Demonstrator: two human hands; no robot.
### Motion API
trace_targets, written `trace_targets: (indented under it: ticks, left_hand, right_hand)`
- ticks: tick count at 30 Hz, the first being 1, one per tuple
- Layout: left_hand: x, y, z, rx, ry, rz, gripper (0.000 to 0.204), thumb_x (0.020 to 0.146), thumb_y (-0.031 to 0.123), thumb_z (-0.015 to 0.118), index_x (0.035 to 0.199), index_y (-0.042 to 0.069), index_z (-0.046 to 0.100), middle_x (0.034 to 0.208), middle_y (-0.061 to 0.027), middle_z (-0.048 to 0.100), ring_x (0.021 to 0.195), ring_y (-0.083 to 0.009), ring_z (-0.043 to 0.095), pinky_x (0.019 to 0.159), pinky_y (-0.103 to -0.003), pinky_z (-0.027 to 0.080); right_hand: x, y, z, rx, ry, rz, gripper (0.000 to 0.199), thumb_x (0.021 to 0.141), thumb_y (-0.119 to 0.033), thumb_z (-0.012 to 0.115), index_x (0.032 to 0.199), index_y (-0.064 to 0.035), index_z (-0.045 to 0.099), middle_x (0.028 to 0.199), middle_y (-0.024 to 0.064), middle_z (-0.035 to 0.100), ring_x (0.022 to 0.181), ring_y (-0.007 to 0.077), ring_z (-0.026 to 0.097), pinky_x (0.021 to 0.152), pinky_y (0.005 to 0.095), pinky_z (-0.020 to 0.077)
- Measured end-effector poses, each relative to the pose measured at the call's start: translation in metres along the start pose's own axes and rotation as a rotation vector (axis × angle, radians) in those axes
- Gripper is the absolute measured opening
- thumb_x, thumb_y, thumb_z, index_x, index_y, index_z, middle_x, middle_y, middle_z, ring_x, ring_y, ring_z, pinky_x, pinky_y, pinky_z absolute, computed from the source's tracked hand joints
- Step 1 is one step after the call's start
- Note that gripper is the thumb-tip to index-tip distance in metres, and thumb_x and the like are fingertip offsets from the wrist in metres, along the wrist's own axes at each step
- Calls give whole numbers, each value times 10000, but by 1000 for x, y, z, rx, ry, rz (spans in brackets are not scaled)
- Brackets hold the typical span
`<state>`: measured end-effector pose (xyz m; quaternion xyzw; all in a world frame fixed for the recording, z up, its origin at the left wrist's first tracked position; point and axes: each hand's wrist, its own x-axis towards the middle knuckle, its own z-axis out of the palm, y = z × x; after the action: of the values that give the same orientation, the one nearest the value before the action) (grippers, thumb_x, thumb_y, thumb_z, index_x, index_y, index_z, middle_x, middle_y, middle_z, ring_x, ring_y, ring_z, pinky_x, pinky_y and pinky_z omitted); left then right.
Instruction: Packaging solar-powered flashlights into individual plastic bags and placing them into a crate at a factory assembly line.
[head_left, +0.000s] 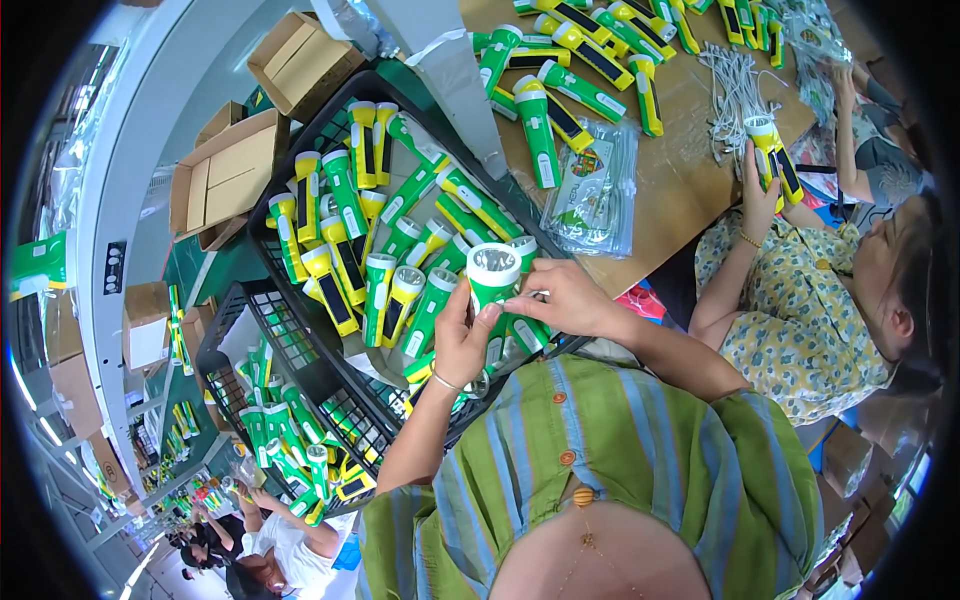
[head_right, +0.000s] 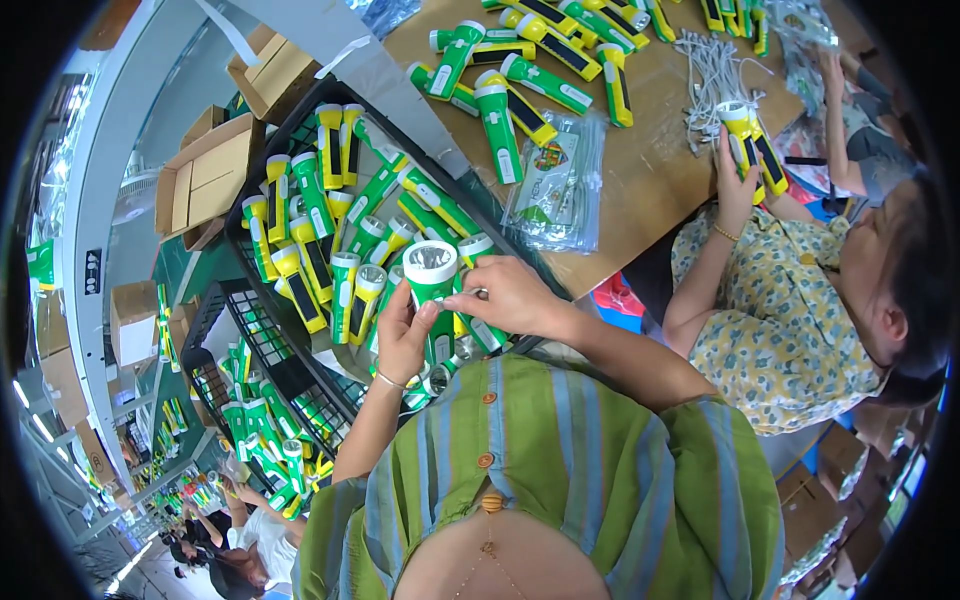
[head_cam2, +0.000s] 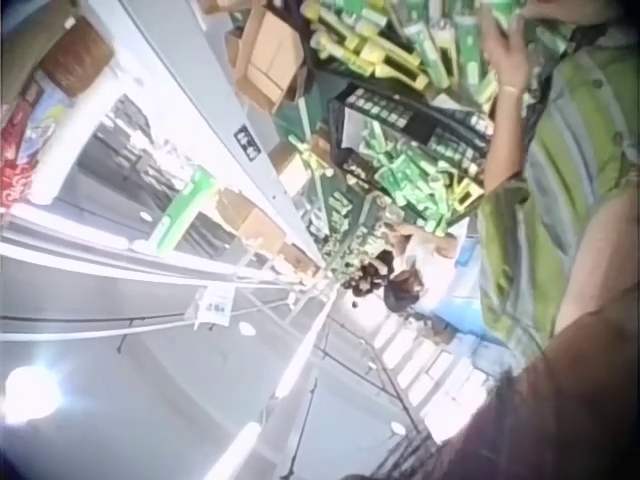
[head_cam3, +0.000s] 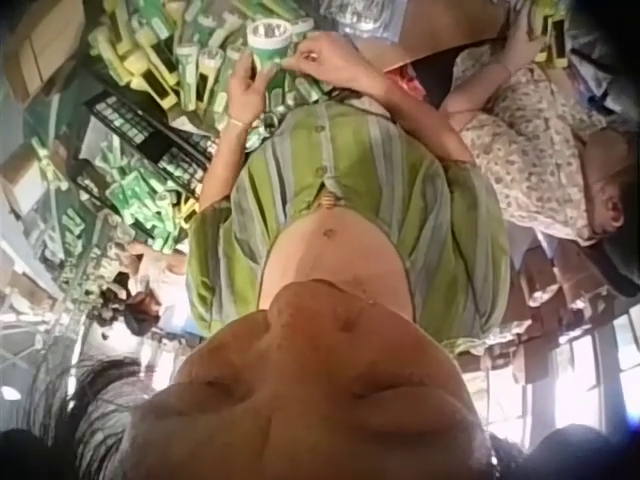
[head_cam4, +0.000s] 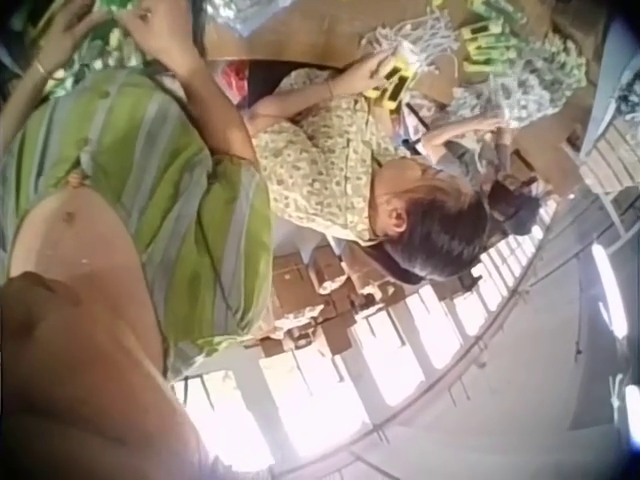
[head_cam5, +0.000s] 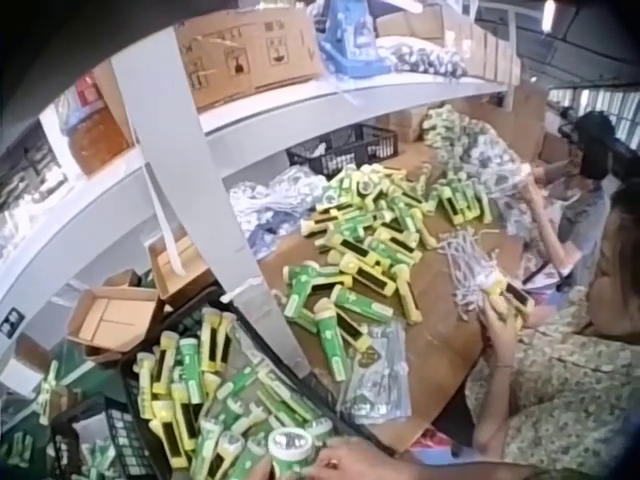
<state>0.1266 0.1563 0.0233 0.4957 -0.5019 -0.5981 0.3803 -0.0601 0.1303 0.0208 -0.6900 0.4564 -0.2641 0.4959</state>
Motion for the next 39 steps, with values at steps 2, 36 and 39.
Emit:
trace_targets:
  ticks: [2,36,39]
  left_hand:
    - [0,-3,0,59,35,41,414,842,67,564,1225,-22,433,995,-40,535,847,-90,490,715,-222,413]
    - [206,0,132,638,82,136,456,623,193,674,983,-25,498,877,-208,599,830,-350,597,728,-387,468]
    - [274,-42,119,304,197,-164,404,647,218,676,940,-23,540,878,-200,613,835,-345,599,741,-398,467]
  right_hand:
    - [0,-3,-1,-65,54,-6,314,752,-304,665,675,-2,624,661,139,548,628,309,550,565,396,425]
    - [-5,69,-115,-204,478,-32,43,770,-23,615,806,-20,592,734,104,585,636,228,580,563,318,448]
    - [-17,67,-112,-95,423,-21,45,743,-9,625,755,-7,581,723,135,573,644,300,570,564,343,448]
